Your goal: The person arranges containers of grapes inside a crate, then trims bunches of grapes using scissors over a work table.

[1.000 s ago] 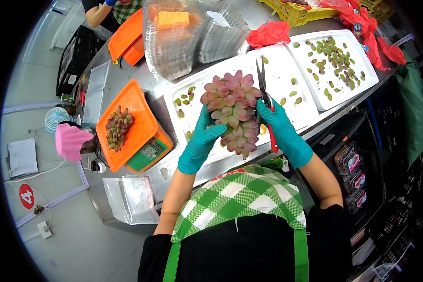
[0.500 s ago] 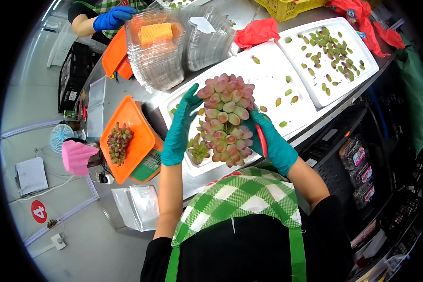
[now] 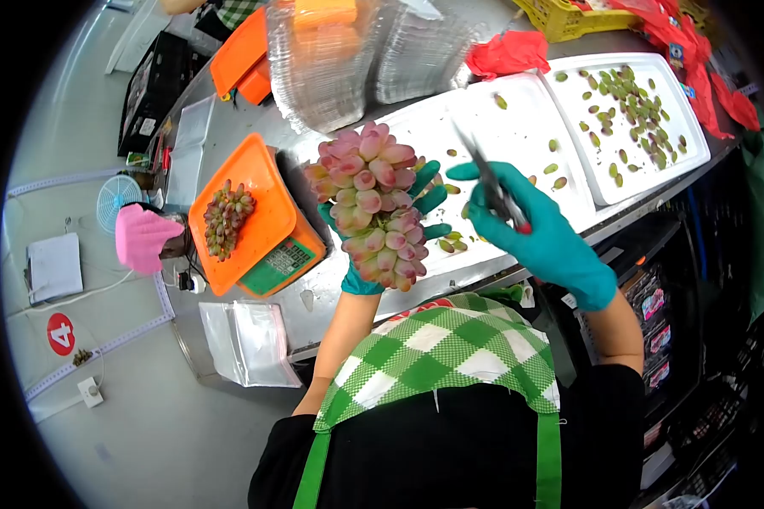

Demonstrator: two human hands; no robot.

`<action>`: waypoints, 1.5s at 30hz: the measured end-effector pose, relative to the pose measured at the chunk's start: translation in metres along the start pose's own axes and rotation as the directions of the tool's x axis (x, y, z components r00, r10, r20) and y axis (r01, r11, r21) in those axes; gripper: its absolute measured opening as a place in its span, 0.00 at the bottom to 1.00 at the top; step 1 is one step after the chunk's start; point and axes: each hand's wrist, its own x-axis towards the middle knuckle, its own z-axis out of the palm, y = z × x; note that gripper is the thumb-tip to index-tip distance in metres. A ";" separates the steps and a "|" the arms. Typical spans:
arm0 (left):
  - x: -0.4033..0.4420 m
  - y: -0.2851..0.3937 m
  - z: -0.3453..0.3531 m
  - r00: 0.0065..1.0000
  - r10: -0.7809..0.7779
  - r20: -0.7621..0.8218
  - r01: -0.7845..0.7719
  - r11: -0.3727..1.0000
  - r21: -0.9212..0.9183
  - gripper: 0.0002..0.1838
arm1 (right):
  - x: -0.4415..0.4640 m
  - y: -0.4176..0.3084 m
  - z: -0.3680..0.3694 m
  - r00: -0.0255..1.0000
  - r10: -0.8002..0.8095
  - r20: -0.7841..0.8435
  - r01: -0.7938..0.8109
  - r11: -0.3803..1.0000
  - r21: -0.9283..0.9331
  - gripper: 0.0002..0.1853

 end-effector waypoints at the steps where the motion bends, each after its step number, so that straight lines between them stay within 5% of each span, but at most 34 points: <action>1: -0.002 0.002 0.001 1.000 0.008 0.002 -0.008 1.000 0.001 0.35 | -0.002 0.001 -0.004 0.995 -0.098 0.022 0.099 0.916 -0.389 0.19; 3: -0.004 0.005 0.003 0.999 0.028 -0.019 -0.027 0.999 0.033 0.34 | -0.007 -0.006 -0.007 0.978 -0.153 0.144 0.195 0.413 -0.890 0.21; 5: -0.002 0.006 0.008 0.997 0.059 -0.057 -0.053 0.994 0.093 0.33 | -0.008 -0.006 -0.008 0.984 -0.026 0.178 0.177 0.332 -0.926 0.18; 12: 0.002 0.002 0.032 0.984 0.112 -0.140 -0.063 0.947 0.316 0.30 | -0.002 -0.014 -0.005 0.964 0.000 0.265 0.256 0.255 -0.932 0.12; 18: -0.015 -0.005 0.028 0.997 0.060 -0.055 -0.048 0.979 0.198 0.27 | 0.005 -0.015 0.002 0.952 -0.020 0.306 0.305 0.165 -0.938 0.10; 20: -0.012 -0.007 0.012 0.992 0.044 0.118 -0.039 0.998 -0.046 0.34 | 0.006 -0.013 0.003 0.938 -0.080 0.338 0.347 0.180 -0.921 0.08; 22: -0.010 -0.007 0.009 0.988 0.036 0.152 -0.022 0.995 -0.092 0.37 | 0.008 -0.013 0.003 0.933 -0.075 0.353 0.361 0.203 -0.910 0.07; 24: -0.009 -0.005 0.019 0.999 0.017 0.045 -0.020 0.998 0.058 0.37 | 0.010 -0.014 0.004 0.938 -0.019 0.345 0.342 0.207 -0.917 0.08; 30: -0.013 -0.007 0.006 0.996 0.020 -0.091 -0.009 0.993 0.117 0.38 | 0.012 -0.020 0.008 0.942 0.120 0.312 0.282 0.214 -0.935 0.11; 33: -0.016 -0.005 0.035 1.000 0.022 0.005 -0.023 0.999 0.036 0.22 | 0.009 -0.025 0.008 0.938 0.116 0.326 0.294 0.230 -0.928 0.09; 42: -0.017 -0.003 0.020 0.994 -0.014 0.104 0.006 0.997 0.072 0.23 | 0.001 -0.022 0.008 0.936 0.003 0.353 0.349 0.148 -0.925 0.07; 45: -0.020 -0.005 0.012 1.000 0.018 0.006 -0.018 0.999 0.033 0.27 | 0.000 -0.019 0.009 0.937 0.031 0.347 0.334 0.196 -0.922 0.08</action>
